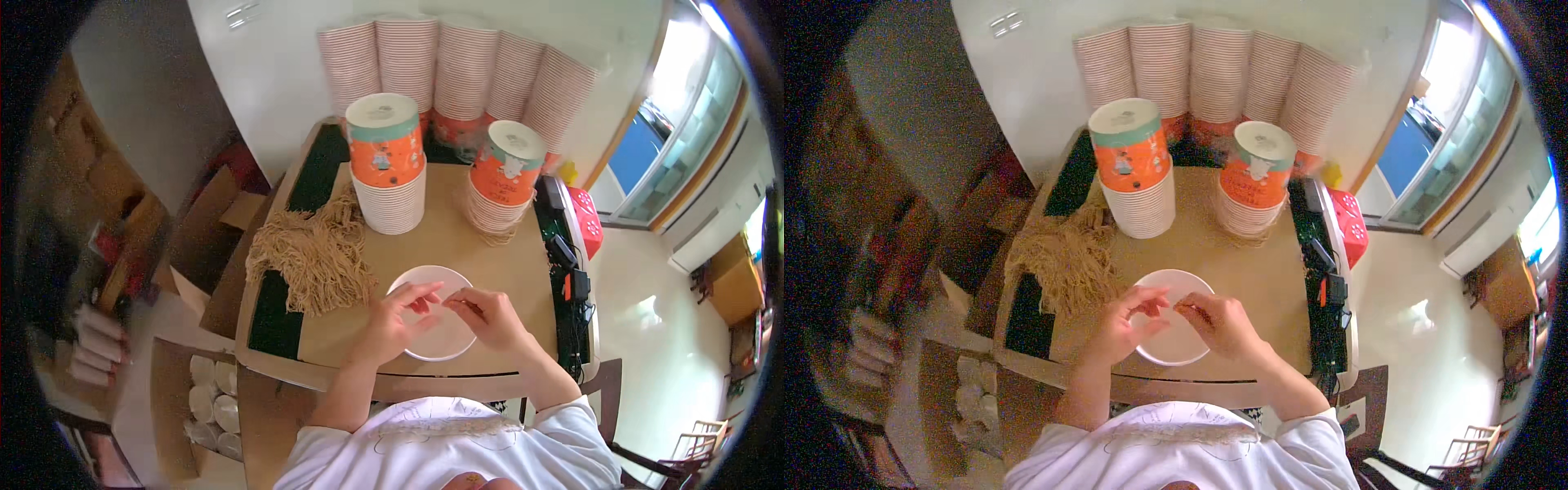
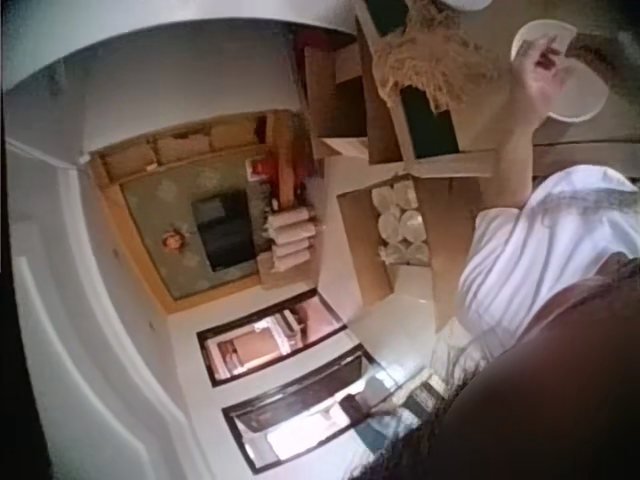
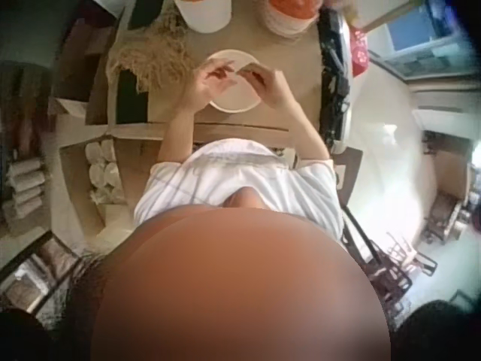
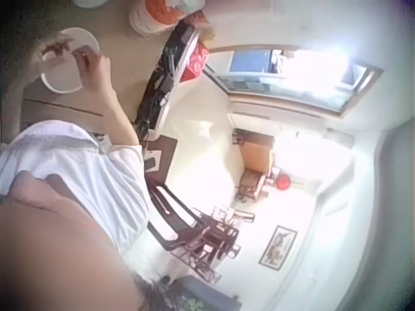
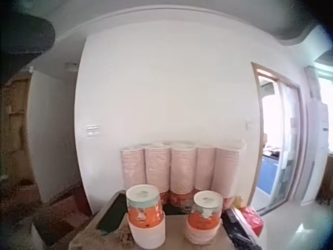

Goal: Manually attaching string handles to printed paper buckets by threading them through holes and tying knots.

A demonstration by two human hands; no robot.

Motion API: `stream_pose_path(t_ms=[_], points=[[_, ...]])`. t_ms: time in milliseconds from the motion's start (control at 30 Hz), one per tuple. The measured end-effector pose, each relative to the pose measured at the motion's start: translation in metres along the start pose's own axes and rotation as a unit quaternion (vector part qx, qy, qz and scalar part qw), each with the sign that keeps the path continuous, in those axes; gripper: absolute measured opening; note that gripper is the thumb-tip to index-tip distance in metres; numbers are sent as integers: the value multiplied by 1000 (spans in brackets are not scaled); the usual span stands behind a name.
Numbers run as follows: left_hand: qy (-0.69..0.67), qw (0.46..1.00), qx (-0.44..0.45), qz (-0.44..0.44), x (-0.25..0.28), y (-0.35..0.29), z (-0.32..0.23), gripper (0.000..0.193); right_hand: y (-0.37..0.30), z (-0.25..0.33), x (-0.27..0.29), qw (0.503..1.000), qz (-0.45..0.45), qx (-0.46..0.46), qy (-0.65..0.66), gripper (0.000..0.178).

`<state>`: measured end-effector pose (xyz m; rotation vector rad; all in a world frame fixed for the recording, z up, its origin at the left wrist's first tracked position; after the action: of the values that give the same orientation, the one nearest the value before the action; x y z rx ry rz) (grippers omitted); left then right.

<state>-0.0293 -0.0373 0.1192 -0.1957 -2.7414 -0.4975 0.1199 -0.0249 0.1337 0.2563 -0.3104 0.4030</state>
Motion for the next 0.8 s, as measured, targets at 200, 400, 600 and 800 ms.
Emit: stream_pose_path(t_ms=[200, 400, 600, 800], points=[[0, 999, -4, -35, 3, -2, 5, 29, 7, 1, -20, 990, 38, 72, -112, 9], [-78, 991, 46, -95, 1, -12, 45, 11, 13, 2, -26, 999, 5, 17, -34, 8], [-152, 967, 101, -179, 21, -29, 63, 5, 27, -9, -35, 1000, 15, -6, -20, 7], [74, 971, 121, -192, 43, -57, 88, 9, 31, -41, -63, 989, 83, 61, -108, 8]])
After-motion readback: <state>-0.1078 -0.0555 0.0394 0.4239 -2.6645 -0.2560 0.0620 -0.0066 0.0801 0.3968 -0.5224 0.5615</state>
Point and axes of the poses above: each hand's wrist, its own y-axis towards the middle knuckle, its own x-axis out of the back of the hand, z = x × y, the point moved 6 cm from there along y, towards the middle knuckle, and after that the axes turned 10 degrees about y, right-handed, at the moved point
